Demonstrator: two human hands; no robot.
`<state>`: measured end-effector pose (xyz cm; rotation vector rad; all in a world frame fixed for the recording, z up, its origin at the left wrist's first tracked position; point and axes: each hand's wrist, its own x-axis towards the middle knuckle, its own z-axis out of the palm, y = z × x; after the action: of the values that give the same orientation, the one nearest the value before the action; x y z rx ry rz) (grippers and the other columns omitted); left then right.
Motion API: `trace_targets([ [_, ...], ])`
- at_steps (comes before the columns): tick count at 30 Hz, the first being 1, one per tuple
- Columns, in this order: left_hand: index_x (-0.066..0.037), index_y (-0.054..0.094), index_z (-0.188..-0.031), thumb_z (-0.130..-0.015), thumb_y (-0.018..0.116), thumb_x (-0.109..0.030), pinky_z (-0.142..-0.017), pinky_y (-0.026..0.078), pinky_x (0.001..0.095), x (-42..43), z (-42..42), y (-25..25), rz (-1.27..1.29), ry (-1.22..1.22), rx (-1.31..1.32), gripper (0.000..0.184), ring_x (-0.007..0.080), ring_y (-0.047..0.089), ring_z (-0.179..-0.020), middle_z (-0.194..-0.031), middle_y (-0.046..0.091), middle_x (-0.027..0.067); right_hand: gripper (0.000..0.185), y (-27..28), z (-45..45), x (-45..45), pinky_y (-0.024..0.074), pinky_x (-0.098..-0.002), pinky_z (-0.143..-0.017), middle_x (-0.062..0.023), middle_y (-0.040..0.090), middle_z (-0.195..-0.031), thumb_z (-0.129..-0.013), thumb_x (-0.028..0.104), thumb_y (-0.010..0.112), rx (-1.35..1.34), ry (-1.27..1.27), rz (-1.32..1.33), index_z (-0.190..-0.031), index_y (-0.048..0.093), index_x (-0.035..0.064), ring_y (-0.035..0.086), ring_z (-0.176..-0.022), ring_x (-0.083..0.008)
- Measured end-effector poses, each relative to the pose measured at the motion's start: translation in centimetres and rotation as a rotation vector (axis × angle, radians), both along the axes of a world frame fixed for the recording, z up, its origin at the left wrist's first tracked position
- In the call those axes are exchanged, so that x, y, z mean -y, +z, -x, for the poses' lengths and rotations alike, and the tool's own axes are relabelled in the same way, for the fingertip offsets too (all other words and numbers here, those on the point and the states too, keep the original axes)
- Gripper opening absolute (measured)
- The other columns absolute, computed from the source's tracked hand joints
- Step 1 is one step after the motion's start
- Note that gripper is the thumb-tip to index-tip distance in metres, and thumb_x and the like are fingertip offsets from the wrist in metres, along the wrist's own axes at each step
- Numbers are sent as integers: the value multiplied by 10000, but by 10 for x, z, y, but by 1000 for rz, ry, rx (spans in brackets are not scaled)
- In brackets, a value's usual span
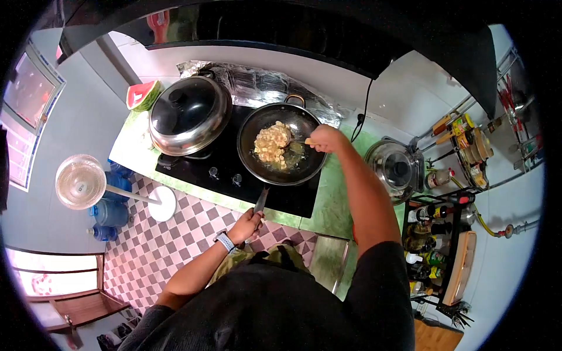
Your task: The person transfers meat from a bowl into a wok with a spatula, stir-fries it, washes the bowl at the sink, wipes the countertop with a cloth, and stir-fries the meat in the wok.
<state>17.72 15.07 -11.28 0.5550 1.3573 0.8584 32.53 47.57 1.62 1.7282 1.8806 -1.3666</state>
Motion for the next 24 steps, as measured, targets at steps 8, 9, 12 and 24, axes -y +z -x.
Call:
trace_targets([
  [8, -18, 446, -1070, -1025, 408, -295, -447, 382, 271, -4, 1, -1, -1, -46, -16, 283, 110, 455, -490, -722, 473, 40, 158, -1, 2, 113, 562, -442, -688, -172, 700, -815, -805, 98, 564, 305, 467, -865, -847, 707, 46, 700, -784, -339],
  [9, -15, 443, -1074, -1025, 409, -296, -444, 382, 274, -5, 2, -2, 1, -45, -15, 287, 111, 457, -492, -726, 474, 42, 145, 2, -3, 125, 560, -438, -661, -163, 695, -785, -823, 97, 559, 304, 475, -940, -833, 694, 47, 698, -751, -335],
  [12, 0, 447, -1029, -1021, 415, -305, -435, 416, 283, -6, 4, -6, -5, -37, -29, 307, 121, 490, -492, -712, 496, 52, 128, 5, -12, 125, 554, -428, -612, -150, 687, -737, -850, 112, 563, 315, 436, -1113, -819, 672, 51, 693, -694, -321],
  [24, 70, 459, -1067, -1009, 411, -356, -495, 515, 326, -7, 6, -17, -51, -132, -210, 433, 197, 625, -549, -711, 615, 131, 249, -37, 57, 77, 550, -421, -611, -154, 694, -740, -921, 230, 540, 331, 508, -1166, -861, 719, 67, 692, -699, -321],
])
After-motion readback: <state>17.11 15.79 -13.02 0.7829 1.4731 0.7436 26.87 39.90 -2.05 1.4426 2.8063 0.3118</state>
